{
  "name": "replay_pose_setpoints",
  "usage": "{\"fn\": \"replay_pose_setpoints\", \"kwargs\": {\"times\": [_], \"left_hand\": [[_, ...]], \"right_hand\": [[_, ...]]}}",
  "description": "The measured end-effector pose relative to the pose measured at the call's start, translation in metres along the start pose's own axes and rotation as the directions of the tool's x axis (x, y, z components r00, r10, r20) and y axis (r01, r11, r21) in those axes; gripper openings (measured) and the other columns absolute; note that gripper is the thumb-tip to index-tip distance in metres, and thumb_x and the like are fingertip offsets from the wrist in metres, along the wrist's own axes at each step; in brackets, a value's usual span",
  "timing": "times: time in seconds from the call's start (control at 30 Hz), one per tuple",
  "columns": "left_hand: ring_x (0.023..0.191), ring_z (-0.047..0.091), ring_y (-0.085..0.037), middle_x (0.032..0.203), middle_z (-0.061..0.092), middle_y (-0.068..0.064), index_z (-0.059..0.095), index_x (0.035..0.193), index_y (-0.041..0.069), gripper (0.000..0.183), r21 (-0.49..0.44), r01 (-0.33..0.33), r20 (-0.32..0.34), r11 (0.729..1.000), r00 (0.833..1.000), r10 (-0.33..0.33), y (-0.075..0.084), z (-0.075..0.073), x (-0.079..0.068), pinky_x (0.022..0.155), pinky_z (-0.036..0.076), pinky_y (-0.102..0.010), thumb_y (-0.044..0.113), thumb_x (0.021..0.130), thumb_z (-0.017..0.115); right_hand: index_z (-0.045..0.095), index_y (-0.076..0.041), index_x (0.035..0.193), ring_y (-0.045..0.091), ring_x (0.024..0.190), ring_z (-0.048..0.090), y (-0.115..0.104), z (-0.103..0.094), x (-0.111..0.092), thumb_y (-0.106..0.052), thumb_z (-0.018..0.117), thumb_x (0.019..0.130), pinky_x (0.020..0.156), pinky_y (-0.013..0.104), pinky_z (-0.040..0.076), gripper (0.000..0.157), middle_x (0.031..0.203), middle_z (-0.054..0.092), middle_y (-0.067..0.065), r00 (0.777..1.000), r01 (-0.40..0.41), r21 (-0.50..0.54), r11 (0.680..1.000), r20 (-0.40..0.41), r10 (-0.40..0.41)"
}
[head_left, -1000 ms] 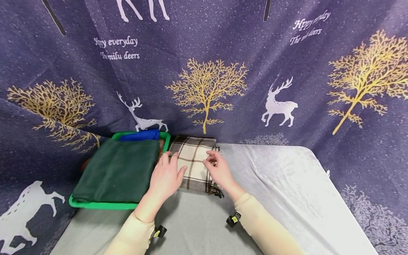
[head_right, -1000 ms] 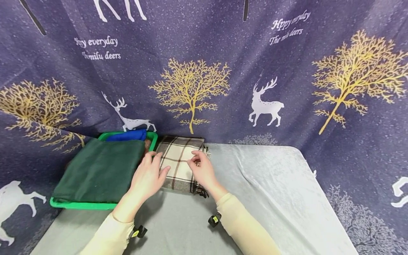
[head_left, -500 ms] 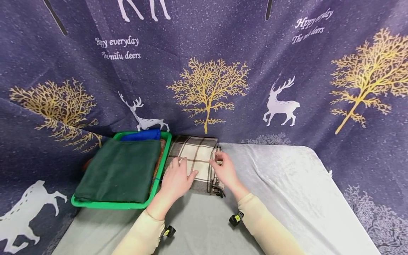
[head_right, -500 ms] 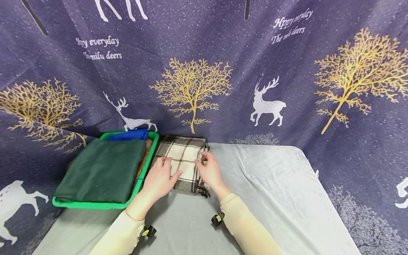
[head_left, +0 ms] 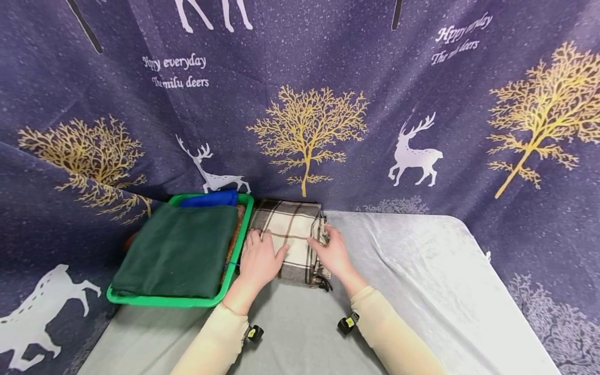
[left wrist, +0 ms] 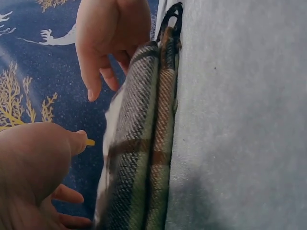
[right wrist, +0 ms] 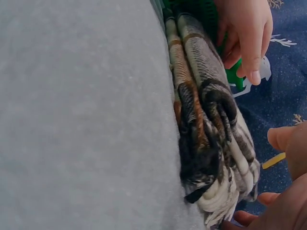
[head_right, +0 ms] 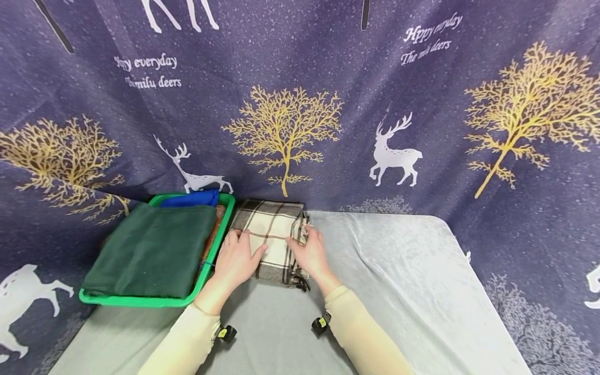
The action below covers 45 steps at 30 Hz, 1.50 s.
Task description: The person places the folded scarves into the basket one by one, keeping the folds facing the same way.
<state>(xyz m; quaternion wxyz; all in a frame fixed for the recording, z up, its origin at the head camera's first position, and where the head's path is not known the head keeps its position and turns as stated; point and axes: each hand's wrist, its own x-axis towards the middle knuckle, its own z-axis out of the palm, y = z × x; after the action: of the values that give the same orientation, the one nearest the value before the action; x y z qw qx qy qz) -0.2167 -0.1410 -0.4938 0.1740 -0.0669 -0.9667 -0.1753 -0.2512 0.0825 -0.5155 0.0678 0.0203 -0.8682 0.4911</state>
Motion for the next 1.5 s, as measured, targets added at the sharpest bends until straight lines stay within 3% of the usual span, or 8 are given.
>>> {"fn": "replay_pose_setpoints", "kwargs": {"times": [0.2, 0.47, 0.77, 1.0, 1.17, 1.27, 1.5], "left_hand": [[0.132, 0.053, -0.057, 0.143, 0.05, -0.041, 0.059, 0.144, -0.013, 0.075, 0.009, 0.061, -0.019, 0.998, 0.998, -0.061, -0.003, 0.008, 0.002, 0.101, 0.055, -0.062, 0.052, 0.108, 0.071], [0.125, 0.058, -0.06, 0.148, 0.044, -0.047, 0.051, 0.15, -0.017, 0.082, -0.001, 0.107, -0.045, 0.994, 0.993, -0.107, -0.007, 0.016, 0.002, 0.094, 0.059, -0.064, 0.049, 0.108, 0.072], [0.102, 0.07, -0.06, 0.139, 0.05, -0.053, 0.046, 0.155, -0.019, 0.089, -0.016, 0.15, -0.044, 0.989, 0.988, -0.151, -0.014, 0.021, 0.003, 0.082, 0.062, -0.064, 0.049, 0.107, 0.074], [0.106, 0.07, -0.061, 0.139, 0.052, -0.053, 0.037, 0.161, -0.019, 0.094, -0.034, 0.198, 0.024, 0.98, 0.98, -0.197, -0.016, 0.021, 0.004, 0.087, 0.061, -0.066, 0.051, 0.109, 0.07], [0.098, 0.072, -0.057, 0.132, 0.058, -0.051, 0.037, 0.162, -0.019, 0.095, 0.006, 0.205, 0.022, 0.979, 0.979, -0.205, -0.017, 0.021, 0.003, 0.082, 0.061, -0.064, 0.053, 0.109, 0.068], [0.094, 0.073, -0.056, 0.129, 0.06, -0.05, 0.037, 0.161, -0.019, 0.095, 0.032, 0.199, 0.007, 0.98, 0.98, -0.199, -0.017, 0.023, 0.002, 0.08, 0.061, -0.063, 0.054, 0.109, 0.068], [0.097, 0.073, -0.056, 0.13, 0.058, -0.051, 0.031, 0.162, -0.022, 0.101, 0.049, 0.207, 0.003, 0.977, 0.978, -0.207, -0.018, 0.025, 0.0, 0.087, 0.06, -0.063, 0.056, 0.109, 0.066]], "right_hand": [[0.048, 0.008, 0.159, 0.054, 0.14, 0.055, 0.001, 0.002, -0.003, -0.049, 0.076, 0.101, 0.118, 0.067, 0.045, 0.086, 0.153, 0.052, 0.036, 1.0, -0.004, -0.027, 1.0, 0.001, 0.004], [0.046, 0.005, 0.163, 0.052, 0.147, 0.051, 0.001, 0.004, -0.003, -0.045, 0.078, 0.1, 0.123, 0.062, 0.043, 0.086, 0.158, 0.05, 0.036, 0.999, -0.014, -0.06, 0.998, 0.049, 0.017], [0.047, 0.004, 0.163, 0.051, 0.146, 0.053, 0.006, 0.005, -0.003, -0.044, 0.081, 0.099, 0.122, 0.061, 0.044, 0.087, 0.159, 0.052, 0.034, 0.999, 0.013, -0.063, 0.998, 0.048, -0.01], [0.047, 0.007, 0.161, 0.053, 0.144, 0.054, 0.014, 0.006, -0.001, -0.05, 0.079, 0.098, 0.12, 0.063, 0.044, 0.091, 0.157, 0.053, 0.035, 0.998, 0.03, -0.009, 1.0, 0.052, -0.03], [0.043, 0.008, 0.163, 0.054, 0.143, 0.055, 0.018, 0.007, 0.0, -0.055, 0.078, 0.099, 0.119, 0.062, 0.046, 0.097, 0.155, 0.055, 0.038, 0.997, -0.002, 0.015, 1.0, 0.082, 0.0], [0.04, 0.006, 0.167, 0.053, 0.142, 0.056, 0.011, 0.003, -0.002, -0.048, 0.083, 0.097, 0.119, 0.065, 0.045, 0.098, 0.153, 0.056, 0.037, 0.993, -0.062, 0.06, 0.996, 0.109, 0.055], [0.036, 0.007, 0.168, 0.05, 0.14, 0.058, 0.012, 0.001, -0.002, -0.044, 0.084, 0.098, 0.117, 0.063, 0.047, 0.099, 0.15, 0.059, 0.035, 0.989, -0.09, 0.063, 0.994, 0.124, 0.081]]}}
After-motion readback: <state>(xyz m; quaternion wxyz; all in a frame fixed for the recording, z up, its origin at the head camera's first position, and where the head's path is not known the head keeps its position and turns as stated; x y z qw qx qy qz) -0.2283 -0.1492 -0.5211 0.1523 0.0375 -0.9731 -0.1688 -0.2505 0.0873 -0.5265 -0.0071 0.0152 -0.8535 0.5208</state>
